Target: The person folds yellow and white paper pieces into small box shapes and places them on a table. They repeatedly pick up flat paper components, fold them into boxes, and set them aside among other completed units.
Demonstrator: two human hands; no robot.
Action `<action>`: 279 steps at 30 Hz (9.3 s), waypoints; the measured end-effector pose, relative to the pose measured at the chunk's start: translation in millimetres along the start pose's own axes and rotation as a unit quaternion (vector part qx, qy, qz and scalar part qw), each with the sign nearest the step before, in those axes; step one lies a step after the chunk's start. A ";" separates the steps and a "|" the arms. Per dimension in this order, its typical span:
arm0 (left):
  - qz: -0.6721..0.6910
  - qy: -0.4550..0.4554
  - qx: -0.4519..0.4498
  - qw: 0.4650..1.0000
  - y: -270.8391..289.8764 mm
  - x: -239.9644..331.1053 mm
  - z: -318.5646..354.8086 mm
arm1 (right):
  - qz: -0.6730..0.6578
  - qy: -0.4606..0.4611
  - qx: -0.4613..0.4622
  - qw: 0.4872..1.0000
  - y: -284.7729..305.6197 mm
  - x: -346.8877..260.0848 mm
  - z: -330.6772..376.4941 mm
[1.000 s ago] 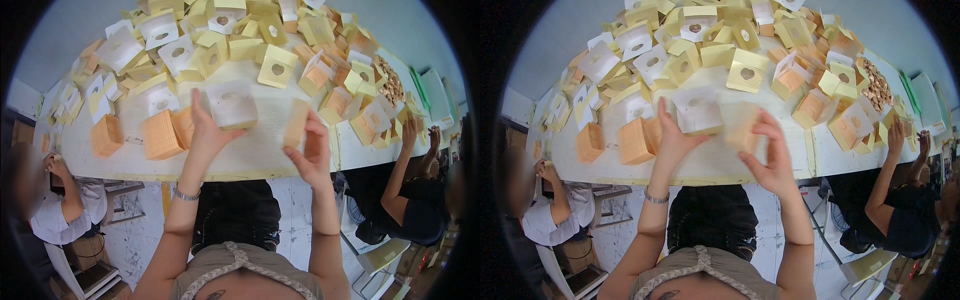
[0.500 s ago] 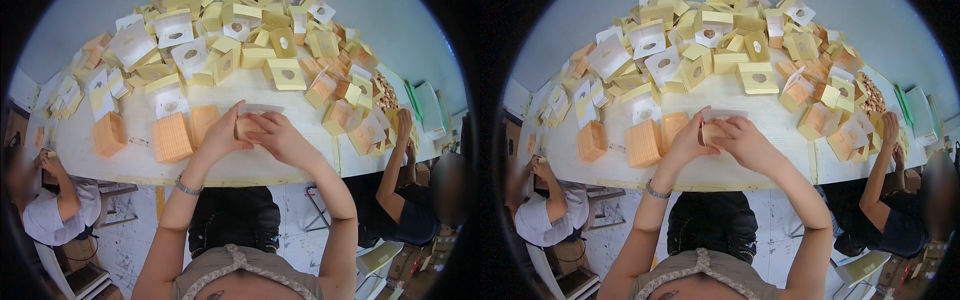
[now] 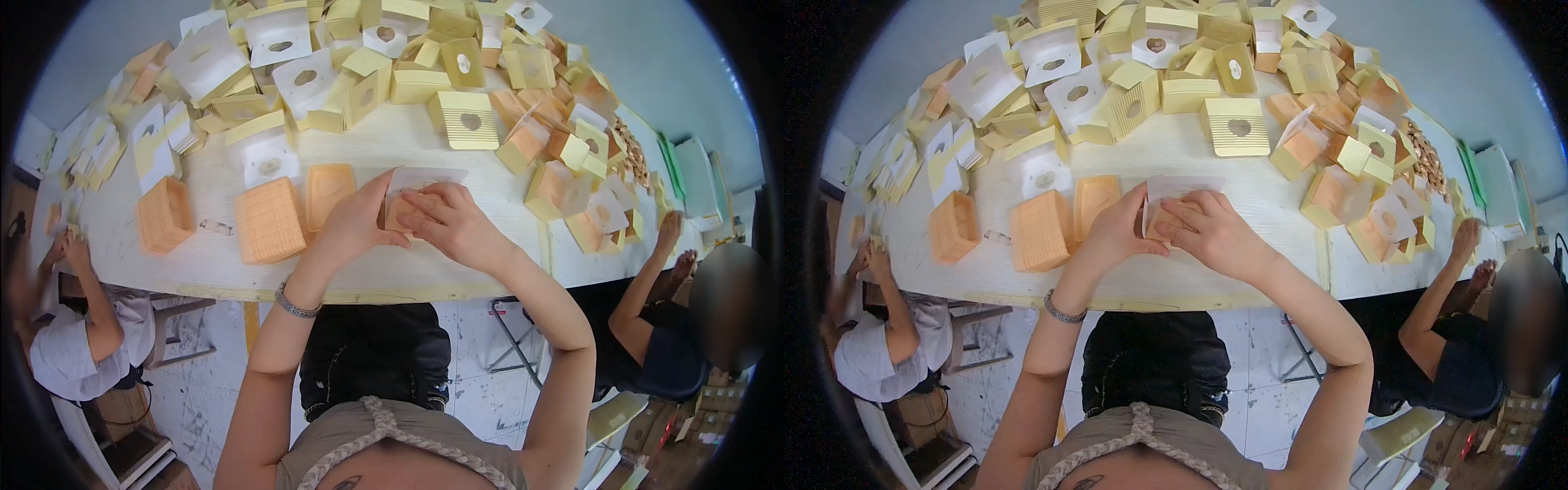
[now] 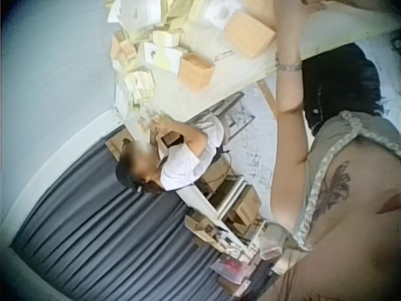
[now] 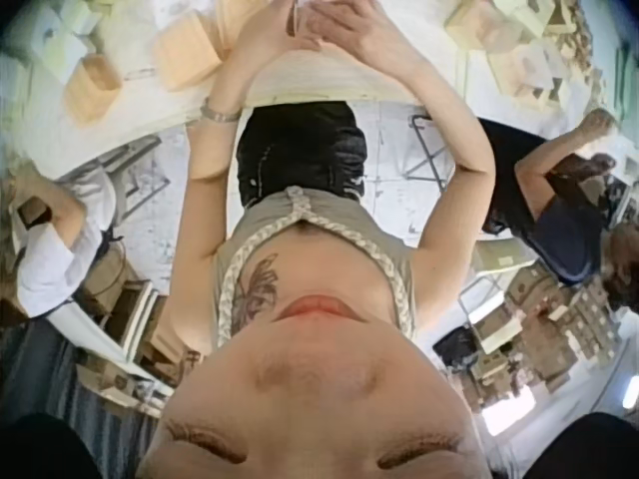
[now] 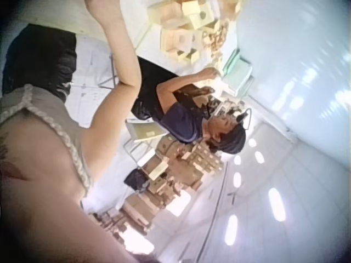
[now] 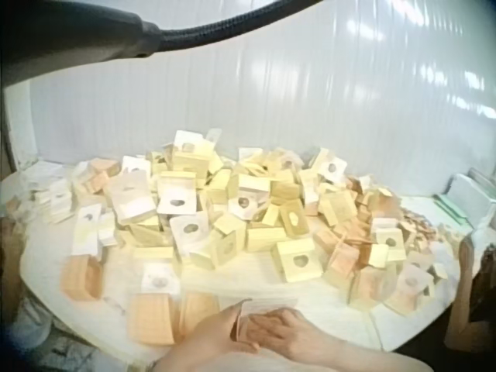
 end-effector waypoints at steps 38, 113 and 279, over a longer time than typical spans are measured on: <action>-0.114 -0.067 0.063 0.989 -13.4 -5.3 -1.5 | 0.246 -0.110 -0.082 0.960 -13.3 -30.9 40.7; -0.029 -0.041 0.126 0.991 -2.2 -24.7 6.6 | -0.016 -0.103 0.019 0.994 41.6 -48.4 30.7; 0.056 -0.137 -0.021 0.989 -26.6 2.5 -49.2 | -0.272 -0.266 0.032 0.924 35.9 31.5 39.1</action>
Point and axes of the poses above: each hand's wrist, its own z-axis away from the middle knuckle, its own y-axis out of the back of the hand, x = y × z, the point moved 5 cm from there along -z, towards the middle knuckle, and after that the axes turned 4 degrees about y, right-handed, at the moved point
